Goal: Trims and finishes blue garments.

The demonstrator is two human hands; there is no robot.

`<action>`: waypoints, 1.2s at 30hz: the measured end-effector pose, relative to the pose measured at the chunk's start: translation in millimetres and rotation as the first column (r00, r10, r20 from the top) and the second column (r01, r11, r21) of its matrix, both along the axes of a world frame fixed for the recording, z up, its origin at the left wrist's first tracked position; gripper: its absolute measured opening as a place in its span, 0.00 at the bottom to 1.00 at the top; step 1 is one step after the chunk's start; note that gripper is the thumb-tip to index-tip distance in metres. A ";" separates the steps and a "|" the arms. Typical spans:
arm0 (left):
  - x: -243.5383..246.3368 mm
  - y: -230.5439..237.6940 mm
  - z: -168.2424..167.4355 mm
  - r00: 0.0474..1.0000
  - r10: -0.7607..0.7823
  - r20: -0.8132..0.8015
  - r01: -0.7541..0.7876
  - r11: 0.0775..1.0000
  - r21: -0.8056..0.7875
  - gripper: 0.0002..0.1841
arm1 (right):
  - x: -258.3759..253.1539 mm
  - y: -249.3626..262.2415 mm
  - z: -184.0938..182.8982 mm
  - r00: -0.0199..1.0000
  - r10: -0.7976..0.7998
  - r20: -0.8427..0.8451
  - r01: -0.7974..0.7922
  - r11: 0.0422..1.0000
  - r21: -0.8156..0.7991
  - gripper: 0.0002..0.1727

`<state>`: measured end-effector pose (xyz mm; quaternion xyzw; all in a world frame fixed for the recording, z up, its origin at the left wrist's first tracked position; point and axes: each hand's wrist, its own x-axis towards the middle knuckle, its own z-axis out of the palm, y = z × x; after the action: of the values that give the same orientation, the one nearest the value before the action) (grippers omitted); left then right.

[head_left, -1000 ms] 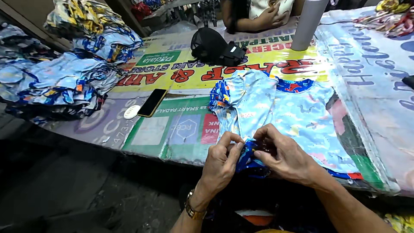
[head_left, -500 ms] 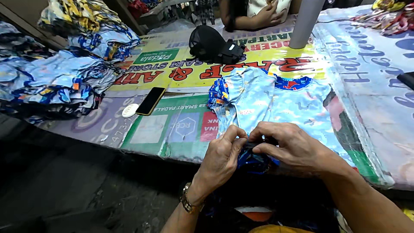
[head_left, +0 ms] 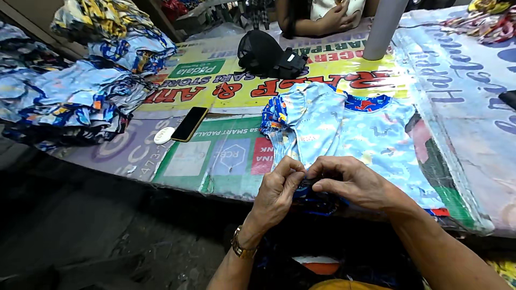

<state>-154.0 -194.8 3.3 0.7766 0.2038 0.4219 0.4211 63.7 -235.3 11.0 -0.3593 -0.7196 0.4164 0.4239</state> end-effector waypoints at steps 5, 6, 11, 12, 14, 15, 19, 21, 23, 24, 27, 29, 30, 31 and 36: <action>0.1 0.7 0.3 1.000 -0.026 -0.005 0.026 0.999 -0.020 0.06 | -0.1 0.2 -0.5 0.997 0.032 -0.073 -0.037 0.997 -0.070 0.08; 0.7 1.1 -0.3 0.999 -0.033 0.001 0.033 0.999 -0.028 0.06 | -0.1 0.5 -1.6 0.996 0.035 -0.081 -0.041 0.997 -0.069 0.08; 2.1 2.7 -1.1 0.997 -0.049 0.053 0.052 0.997 -0.054 0.06 | -2.0 1.4 -3.0 0.988 0.025 -0.153 -0.036 0.997 -0.066 0.07; 1.9 2.0 -1.2 0.996 -0.048 0.070 0.053 0.996 -0.075 0.06 | -2.1 0.3 -3.6 0.985 0.015 -0.170 -0.027 0.997 -0.071 0.08; 0.8 1.6 -1.5 0.991 -0.047 0.124 0.063 0.991 -0.121 0.06 | -3.1 -0.9 -4.5 0.993 -0.027 -0.117 0.020 0.998 -0.067 0.13; -0.1 1.9 -2.3 0.986 -0.052 0.159 0.075 0.987 -0.143 0.06 | -4.5 -0.7 -5.8 0.997 -0.066 -0.028 0.065 0.997 -0.048 0.17; -4.7 1.0 -3.4 0.983 -0.044 0.177 0.082 0.973 -0.215 0.10 | -6.8 0.9 -12.3 0.995 -0.094 -0.022 0.094 0.995 0.018 0.09; -3.8 -2.8 0.2 0.997 0.010 0.072 0.006 0.974 -0.228 0.17 | -4.7 0.1 -9.9 0.975 -0.045 -0.217 0.038 0.999 -0.037 0.05; 0.2 -4.0 0.1 0.999 0.046 -0.001 -0.045 0.969 -0.244 0.15 | -4.2 -2.3 -8.4 0.942 -0.063 -0.330 0.021 0.991 -0.129 0.03; 2.0 -3.8 -0.8 0.998 0.055 -0.001 -0.054 0.965 -0.257 0.12 | -5.1 -3.7 -8.0 0.933 -0.092 -0.348 0.033 0.985 -0.172 0.03; 4.0 -0.9 -4.7 0.990 0.083 0.114 -0.040 0.941 -0.337 0.02 | -6.9 -5.1 -8.9 0.937 -0.137 -0.321 0.076 0.978 -0.194 0.05; 4.9 0.9 -8.7 0.976 0.122 0.180 -0.047 0.926 -0.375 0.05 | -8.6 -4.8 -9.9 0.939 -0.170 -0.300 0.113 0.973 -0.199 0.05; 6.1 1.0 -10.5 0.967 0.153 0.203 -0.062 0.917 -0.393 0.06 | -9.2 -4.7 -9.9 0.942 -0.184 -0.282 0.129 0.971 -0.203 0.05; 7.2 0.9 -11.7 0.958 0.189 0.218 -0.086 0.909 -0.409 0.08 | -9.7 -4.7 -9.8 0.944 -0.196 -0.265 0.141 0.967 -0.210 0.05; 7.2 4.9 -18.5 0.926 0.270 0.264 -0.134 0.889 -0.439 0.11 | -10.4 -3.6 -13.3 0.948 -0.229 -0.220 0.182 0.959 -0.216 0.04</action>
<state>-146.8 -189.9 -15.2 0.5658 0.2985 0.5309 0.5558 53.3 -238.9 -2.3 -0.4183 -0.5770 0.4783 0.5131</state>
